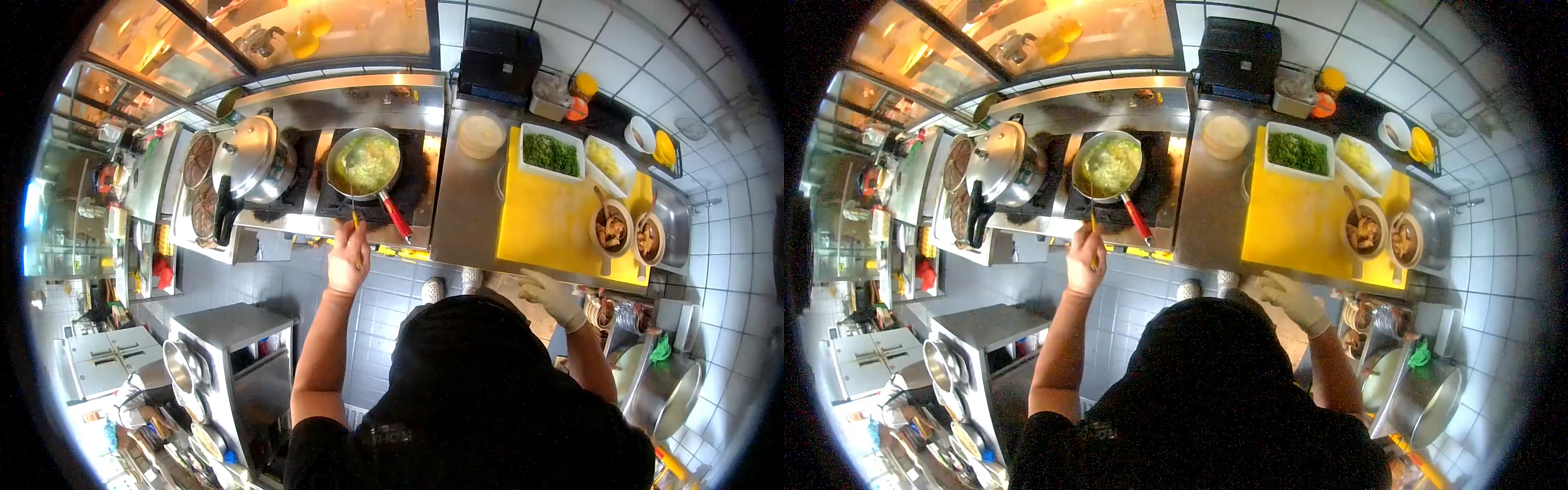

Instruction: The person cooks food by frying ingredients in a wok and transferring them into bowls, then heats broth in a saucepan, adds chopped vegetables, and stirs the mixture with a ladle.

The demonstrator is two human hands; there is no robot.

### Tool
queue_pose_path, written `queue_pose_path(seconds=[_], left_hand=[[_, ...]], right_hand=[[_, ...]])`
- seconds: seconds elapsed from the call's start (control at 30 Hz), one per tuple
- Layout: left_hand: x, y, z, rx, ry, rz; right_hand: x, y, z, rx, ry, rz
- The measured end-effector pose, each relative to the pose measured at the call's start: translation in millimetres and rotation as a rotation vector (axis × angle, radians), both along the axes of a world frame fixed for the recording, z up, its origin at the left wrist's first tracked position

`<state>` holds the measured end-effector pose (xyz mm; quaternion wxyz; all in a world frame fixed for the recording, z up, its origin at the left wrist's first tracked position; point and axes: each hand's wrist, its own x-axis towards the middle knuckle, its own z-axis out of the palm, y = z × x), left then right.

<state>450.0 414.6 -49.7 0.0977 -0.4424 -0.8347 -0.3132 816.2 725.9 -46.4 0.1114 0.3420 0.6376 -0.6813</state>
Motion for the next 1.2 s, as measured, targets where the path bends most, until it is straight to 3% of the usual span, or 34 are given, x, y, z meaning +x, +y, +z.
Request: queue_pose_path(seconds=[0.03, 0.1, 0.23, 0.37, 0.4, 0.43, 0.5, 0.6, 0.7, 0.73, 0.77, 0.8, 0.83, 0.9, 0.93, 1.0, 1.03, 1.1, 1.13, 1.2], left_hand=[[1, -8, -19, -0.004, 0.034, 0.002], [6, -29, -56, -0.274, -0.078, -0.028], [-2, -42, -88, -0.149, 0.117, -0.197], [-11, -55, -118, -0.238, 0.086, -0.265], [-8, -53, -117, -0.124, -0.266, -0.153], [-13, -57, -116, -0.149, -0.151, -0.211], [-18, -59, -85, -0.168, 0.014, -0.288], [-30, -70, -104, -0.213, 0.015, -0.334], [-21, -77, -76, -0.22, -0.436, -0.173], [-25, -81, -82, -0.243, -0.287, -0.258], [-28, -79, -86, -0.233, -0.394, -0.216], [-14, -78, -63, -0.112, -0.624, -0.11], [-7, -67, -53, -0.208, -0.668, -0.061], [-16, -93, -113, -0.139, -0.442, -0.194], [-7, -85, -87, -0.248, -0.53, -0.101], [-36, -80, -114, -0.01, -0.267, -0.451], [-45, -73, -102, 0.162, -0.328, -0.605], [-60, -70, -81, 0.02, 0.041, -0.369], [-56, -49, -64, 0.172, -0.017, -0.323], [-44, -7, 5, 0.23, 0.319, -0.15]], right_hand=[[1, -4, -2, 0.005, 0.002, 0.005], [2, -20, 5, 0.018, -0.027, -0.004], [10, -40, 0, 0.074, -0.074, 0.006], [30, -67, -2, -0.074, -0.096, -0.242], [47, -65, -22, 0.104, -0.029, -0.068], [66, -63, -43, 0.298, 0.041, 0.081], [74, -73, -39, 0.342, 0.0, 0.109], [79, -87, -33, 0.45, 0.018, 0.185], [89, -107, -27, 0.329, 0.044, 0.069], [93, -113, -28, 0.552, 0.072, 0.192], [100, -123, -34, 0.029, 0.177, -0.177], [87, -128, -13, 0.104, -0.01, -0.188], [75, -133, 9, 0.158, -0.197, -0.192], [89, -134, -19, 0.366, 0.003, -0.031], [79, -132, 12, 0.151, -0.15, -0.086], [105, -135, -24, 0.227, 0.039, -0.186], [110, -136, -29, 0.408, 0.051, -0.063], [121, -137, -39, 0.812, 0.058, 0.145], [134, -134, -54, 0.909, 0.048, 0.213], [153, -133, -73, 0.978, -0.071, 0.39]])
